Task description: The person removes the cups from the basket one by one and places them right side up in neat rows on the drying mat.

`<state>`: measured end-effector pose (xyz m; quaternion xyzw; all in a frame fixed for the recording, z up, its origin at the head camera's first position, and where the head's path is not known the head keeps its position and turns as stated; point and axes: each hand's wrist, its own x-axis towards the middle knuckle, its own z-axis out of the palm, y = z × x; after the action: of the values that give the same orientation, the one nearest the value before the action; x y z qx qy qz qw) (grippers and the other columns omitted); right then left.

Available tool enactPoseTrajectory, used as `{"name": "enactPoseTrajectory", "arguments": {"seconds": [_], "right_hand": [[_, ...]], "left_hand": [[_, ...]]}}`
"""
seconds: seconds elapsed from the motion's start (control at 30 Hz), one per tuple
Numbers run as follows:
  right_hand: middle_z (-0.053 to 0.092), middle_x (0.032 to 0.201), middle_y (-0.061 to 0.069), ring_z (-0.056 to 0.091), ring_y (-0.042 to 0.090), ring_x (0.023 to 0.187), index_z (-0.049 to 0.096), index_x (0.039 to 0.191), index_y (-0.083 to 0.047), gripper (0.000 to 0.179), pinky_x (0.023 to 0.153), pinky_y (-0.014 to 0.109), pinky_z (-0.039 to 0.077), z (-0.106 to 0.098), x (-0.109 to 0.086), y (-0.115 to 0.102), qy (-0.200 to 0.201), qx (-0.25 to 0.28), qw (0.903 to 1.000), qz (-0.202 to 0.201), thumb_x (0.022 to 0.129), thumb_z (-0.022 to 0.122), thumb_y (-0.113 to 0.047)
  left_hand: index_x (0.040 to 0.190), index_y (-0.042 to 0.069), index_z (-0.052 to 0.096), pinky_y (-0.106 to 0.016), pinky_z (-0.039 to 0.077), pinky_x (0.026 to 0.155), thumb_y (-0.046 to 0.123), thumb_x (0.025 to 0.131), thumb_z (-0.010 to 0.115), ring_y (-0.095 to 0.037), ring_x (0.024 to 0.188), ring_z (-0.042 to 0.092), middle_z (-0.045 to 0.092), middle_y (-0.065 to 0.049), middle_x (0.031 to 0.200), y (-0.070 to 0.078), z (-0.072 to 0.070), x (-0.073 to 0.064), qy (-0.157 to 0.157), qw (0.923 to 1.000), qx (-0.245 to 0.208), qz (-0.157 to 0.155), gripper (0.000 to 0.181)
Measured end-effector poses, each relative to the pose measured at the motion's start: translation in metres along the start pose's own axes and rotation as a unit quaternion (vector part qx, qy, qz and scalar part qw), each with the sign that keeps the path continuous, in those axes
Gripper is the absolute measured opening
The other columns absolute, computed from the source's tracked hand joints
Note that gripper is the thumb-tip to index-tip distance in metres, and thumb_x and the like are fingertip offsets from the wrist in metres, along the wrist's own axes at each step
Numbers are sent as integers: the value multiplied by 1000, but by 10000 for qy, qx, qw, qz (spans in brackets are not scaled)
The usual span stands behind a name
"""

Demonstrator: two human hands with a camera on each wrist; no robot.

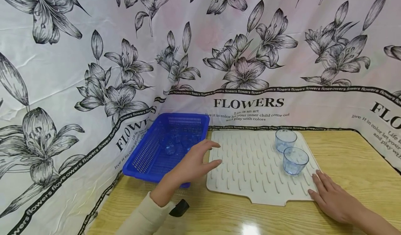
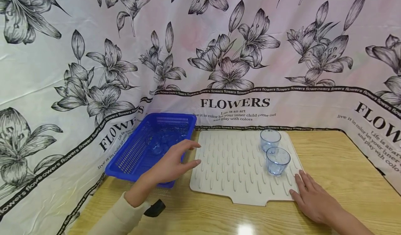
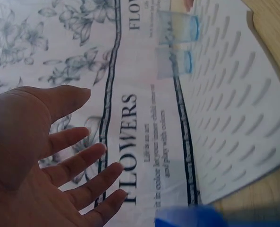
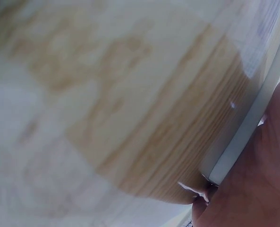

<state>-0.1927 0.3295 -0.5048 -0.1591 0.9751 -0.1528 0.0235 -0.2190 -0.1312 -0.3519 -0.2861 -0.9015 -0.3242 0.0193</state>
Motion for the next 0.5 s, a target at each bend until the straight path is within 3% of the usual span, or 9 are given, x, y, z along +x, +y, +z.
{"name": "enactPoseTrajectory", "arguments": {"seconds": [0.33,0.5], "right_hand": [[19,156,44,16,62,144,28,149,22,72,99,16,-31,3,1,2,-2,29,10000,46,111,39,-39],[19,156,44,17,62,144,28,149,22,72,101,18,-31,2,0,2,-7,-5,10000,52,112,38,-39]], "left_hand": [[139,11,59,-52,50,101,23,98,72,-32,128,56,60,-9,137,-26,-41,-19,794,9945,-9,-684,44],[137,8,59,-53,51,98,23,95,74,-33,123,58,60,-11,135,-43,-57,-24,998,9919,261,-734,48]]}}
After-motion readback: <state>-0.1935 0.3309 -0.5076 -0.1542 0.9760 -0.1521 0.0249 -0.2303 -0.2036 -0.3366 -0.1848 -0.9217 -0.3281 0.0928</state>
